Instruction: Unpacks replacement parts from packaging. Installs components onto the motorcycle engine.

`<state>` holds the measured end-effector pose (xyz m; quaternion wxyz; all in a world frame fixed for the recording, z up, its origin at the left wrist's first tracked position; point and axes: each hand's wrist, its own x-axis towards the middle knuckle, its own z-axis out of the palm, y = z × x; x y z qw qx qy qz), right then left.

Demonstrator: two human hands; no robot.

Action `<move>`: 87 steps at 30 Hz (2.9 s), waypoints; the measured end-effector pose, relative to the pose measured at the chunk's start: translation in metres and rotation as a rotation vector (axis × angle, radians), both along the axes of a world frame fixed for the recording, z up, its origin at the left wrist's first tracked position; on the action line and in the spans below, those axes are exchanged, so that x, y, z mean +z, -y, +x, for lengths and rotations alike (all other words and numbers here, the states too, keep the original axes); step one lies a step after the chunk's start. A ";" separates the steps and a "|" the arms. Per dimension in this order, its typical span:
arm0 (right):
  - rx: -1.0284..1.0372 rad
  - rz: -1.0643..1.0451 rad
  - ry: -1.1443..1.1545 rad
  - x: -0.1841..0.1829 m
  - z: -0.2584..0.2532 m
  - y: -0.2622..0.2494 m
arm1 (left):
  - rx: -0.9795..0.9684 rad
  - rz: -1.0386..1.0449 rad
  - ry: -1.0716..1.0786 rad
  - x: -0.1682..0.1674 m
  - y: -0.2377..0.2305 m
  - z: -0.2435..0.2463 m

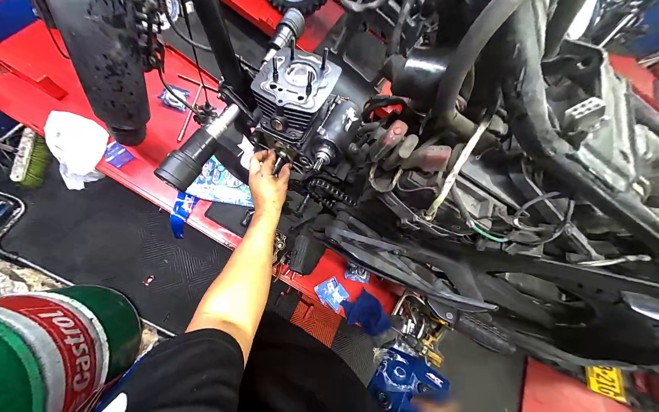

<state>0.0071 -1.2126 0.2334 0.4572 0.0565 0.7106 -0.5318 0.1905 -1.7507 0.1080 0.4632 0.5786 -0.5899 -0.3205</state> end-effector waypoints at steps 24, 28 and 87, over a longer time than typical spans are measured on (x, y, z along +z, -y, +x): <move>-0.291 0.274 0.098 -0.200 -0.071 -0.024 | -0.455 0.080 0.809 0.071 0.019 0.042; -0.003 0.315 -0.049 -0.257 -0.112 0.013 | -0.523 -0.062 0.963 0.092 -0.025 0.114; 0.348 0.187 -1.578 -0.116 0.141 0.535 | -0.327 -0.365 0.923 0.065 0.098 0.047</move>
